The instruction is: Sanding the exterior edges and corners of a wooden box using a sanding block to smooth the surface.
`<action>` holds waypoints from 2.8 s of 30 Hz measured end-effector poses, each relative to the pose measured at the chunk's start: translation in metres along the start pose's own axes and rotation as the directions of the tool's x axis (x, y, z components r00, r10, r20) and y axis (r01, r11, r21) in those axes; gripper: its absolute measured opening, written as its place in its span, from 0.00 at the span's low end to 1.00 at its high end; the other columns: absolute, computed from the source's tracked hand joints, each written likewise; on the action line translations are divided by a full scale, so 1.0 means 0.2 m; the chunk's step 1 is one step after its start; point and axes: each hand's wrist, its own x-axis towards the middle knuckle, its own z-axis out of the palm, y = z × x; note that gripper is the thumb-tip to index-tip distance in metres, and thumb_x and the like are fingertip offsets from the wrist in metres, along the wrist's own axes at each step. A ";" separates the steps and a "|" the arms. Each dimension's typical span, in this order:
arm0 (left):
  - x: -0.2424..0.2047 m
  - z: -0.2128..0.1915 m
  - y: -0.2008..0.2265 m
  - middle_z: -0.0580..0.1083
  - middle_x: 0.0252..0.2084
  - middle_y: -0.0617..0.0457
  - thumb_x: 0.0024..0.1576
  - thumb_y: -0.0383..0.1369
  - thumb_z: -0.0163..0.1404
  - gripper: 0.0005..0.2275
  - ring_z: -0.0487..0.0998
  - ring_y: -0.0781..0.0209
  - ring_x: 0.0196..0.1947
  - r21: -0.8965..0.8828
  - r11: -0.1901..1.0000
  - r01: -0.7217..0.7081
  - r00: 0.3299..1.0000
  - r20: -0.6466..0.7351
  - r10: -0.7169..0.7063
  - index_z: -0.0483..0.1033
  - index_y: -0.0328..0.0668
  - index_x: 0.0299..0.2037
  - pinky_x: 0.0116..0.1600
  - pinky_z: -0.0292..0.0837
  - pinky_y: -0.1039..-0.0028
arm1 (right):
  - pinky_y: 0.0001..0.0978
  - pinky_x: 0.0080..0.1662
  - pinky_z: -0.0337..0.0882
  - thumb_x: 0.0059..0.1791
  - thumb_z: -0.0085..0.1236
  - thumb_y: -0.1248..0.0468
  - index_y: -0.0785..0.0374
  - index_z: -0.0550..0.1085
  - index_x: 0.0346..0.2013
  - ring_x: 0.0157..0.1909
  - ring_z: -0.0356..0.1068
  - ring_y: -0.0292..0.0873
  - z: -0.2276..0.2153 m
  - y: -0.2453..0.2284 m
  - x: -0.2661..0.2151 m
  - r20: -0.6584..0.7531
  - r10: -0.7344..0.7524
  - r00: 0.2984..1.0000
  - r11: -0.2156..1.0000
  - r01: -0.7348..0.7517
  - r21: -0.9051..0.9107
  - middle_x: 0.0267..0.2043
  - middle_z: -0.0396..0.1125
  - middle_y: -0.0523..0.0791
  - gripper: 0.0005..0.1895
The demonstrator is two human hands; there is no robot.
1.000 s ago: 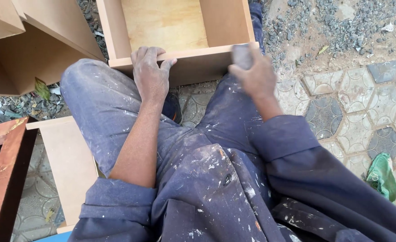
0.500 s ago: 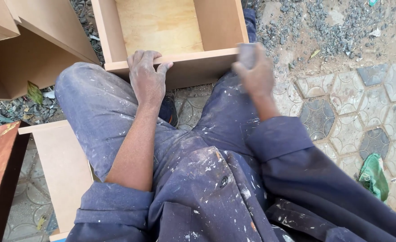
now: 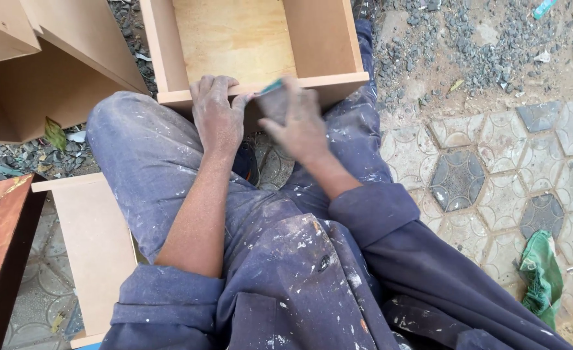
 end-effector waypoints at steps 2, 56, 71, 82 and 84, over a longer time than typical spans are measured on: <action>-0.01 -0.01 0.03 0.69 0.41 0.59 0.54 0.36 0.65 0.11 0.68 0.57 0.53 -0.013 1.000 0.002 1.000 -0.015 -0.002 0.77 0.47 0.41 0.53 0.73 0.60 | 0.56 0.64 0.65 0.46 0.74 0.50 0.54 0.49 0.74 0.69 0.56 0.66 -0.04 0.23 0.03 -0.128 0.075 0.989 0.994 -0.064 0.084 0.64 0.54 0.60 0.53; 0.01 -0.09 -0.01 0.71 0.37 0.56 0.40 0.42 0.73 0.21 0.68 0.58 0.43 0.100 0.993 0.067 0.980 -0.195 -0.047 0.76 0.44 0.35 0.51 0.67 0.66 | 0.49 0.54 0.67 0.46 0.47 0.69 0.50 0.77 0.53 0.55 0.69 0.55 -0.22 -0.02 0.46 0.431 -0.095 0.897 0.882 0.277 -0.381 0.55 0.72 0.44 0.23; 0.02 -0.10 -0.04 0.71 0.38 0.56 0.41 0.36 0.70 0.17 0.69 0.55 0.46 0.023 0.998 0.062 0.984 -0.168 -0.058 0.76 0.46 0.35 0.52 0.69 0.64 | 0.49 0.47 0.68 0.37 0.59 0.65 0.55 0.73 0.59 0.50 0.65 0.59 -0.08 -0.04 0.06 -0.093 -0.308 0.947 0.796 0.203 -0.570 0.53 0.59 0.55 0.34; 0.02 -0.09 -0.05 0.70 0.38 0.59 0.37 0.39 0.75 0.20 0.71 0.55 0.49 -0.027 0.994 0.104 0.978 -0.177 -0.107 0.75 0.49 0.33 0.53 0.71 0.65 | 0.60 0.49 0.69 0.38 0.57 0.66 0.56 0.73 0.59 0.51 0.67 0.72 -0.12 0.02 0.05 -0.216 0.050 0.975 0.940 -0.119 -0.320 0.50 0.61 0.63 0.32; 0.02 -0.10 -0.05 0.71 0.39 0.59 0.39 0.39 0.74 0.20 0.72 0.53 0.49 -0.027 0.991 0.129 0.980 -0.150 -0.132 0.76 0.49 0.35 0.54 0.71 0.63 | 0.58 0.49 0.74 0.34 0.61 0.58 0.50 0.70 0.64 0.53 0.68 0.69 -0.06 -0.20 0.00 -0.009 0.041 0.999 0.986 -0.041 -0.160 0.51 0.58 0.58 0.40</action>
